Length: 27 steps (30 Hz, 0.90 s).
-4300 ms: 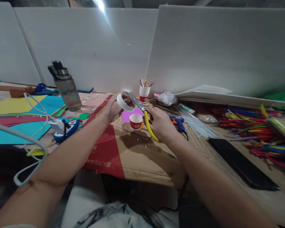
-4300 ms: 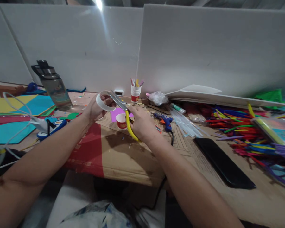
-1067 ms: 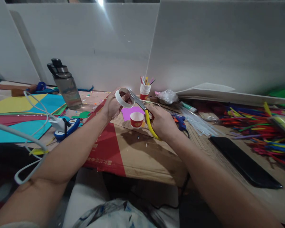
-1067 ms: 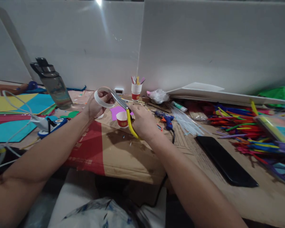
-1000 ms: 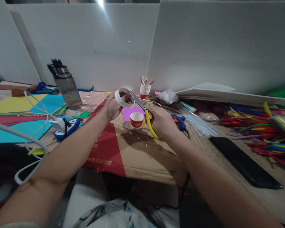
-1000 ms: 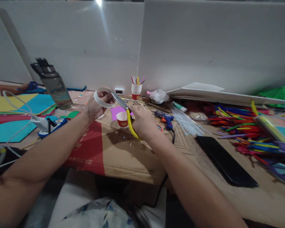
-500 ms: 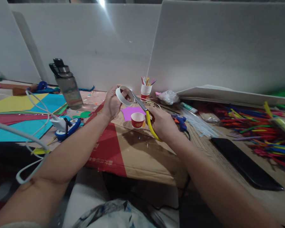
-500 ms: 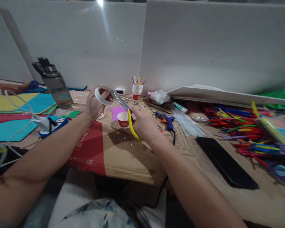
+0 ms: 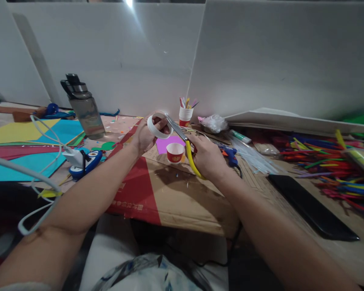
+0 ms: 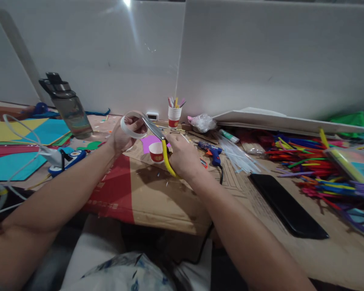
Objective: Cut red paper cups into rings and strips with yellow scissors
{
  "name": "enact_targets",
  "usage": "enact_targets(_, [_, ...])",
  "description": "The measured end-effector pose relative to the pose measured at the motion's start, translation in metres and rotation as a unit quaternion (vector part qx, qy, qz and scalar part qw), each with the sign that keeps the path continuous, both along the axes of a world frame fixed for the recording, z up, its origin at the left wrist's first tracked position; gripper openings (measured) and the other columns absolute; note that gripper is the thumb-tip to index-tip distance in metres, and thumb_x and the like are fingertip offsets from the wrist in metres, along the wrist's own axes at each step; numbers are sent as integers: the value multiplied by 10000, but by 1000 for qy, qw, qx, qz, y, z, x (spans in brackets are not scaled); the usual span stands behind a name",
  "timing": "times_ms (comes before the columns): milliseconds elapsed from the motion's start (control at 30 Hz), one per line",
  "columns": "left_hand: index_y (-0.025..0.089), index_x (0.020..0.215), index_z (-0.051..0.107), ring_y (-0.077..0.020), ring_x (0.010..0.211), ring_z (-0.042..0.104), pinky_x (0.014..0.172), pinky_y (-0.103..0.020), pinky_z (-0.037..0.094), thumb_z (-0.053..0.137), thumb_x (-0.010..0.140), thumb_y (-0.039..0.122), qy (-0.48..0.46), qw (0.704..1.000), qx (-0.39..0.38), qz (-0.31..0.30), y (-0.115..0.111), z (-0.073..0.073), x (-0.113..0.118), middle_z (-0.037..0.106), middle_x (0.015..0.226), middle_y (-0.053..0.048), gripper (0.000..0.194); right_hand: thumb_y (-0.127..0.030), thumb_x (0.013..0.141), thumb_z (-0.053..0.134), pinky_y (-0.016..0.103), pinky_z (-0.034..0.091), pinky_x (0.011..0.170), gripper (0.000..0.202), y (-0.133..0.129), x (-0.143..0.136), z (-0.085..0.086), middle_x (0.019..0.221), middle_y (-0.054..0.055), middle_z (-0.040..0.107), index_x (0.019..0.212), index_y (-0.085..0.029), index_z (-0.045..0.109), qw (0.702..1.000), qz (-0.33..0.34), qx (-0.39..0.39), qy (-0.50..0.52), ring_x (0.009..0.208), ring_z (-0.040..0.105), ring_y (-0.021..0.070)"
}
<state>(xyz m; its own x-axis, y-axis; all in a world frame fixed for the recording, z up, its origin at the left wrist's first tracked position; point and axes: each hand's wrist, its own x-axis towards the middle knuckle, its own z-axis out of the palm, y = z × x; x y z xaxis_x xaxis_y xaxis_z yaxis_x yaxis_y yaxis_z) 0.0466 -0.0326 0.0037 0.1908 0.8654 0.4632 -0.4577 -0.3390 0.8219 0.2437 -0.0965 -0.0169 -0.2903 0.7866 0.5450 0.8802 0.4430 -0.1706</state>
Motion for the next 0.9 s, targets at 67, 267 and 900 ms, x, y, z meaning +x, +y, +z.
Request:
enact_targets(67, [151,721,605,-73,543,548,529,-206,424,808,734,253,4,1000,-9,-3,1,1,0,589,635,12,227,-155,879,494,313,408,682,371,-1,0,0,1013,124,697,1216,-184,646,1000,1,2,-5,850,607,243])
enact_targets(267, [134,673,615,-60,480,503,455,-196,386,808,737,245,32,999,-21,0,6,3,-3,555,571,16,231,-163,878,490,327,418,730,396,0,1,0,1080,131,695,1248,-180,630,1000,1,-4,-13,896,611,252])
enact_targets(900, [169,754,632,-85,542,551,531,-218,411,835,704,374,37,999,32,19,6,-1,-6,604,605,11,292,-139,825,540,325,385,645,426,0,0,0,997,130,681,1235,-178,649,1000,-17,-3,-18,792,599,244])
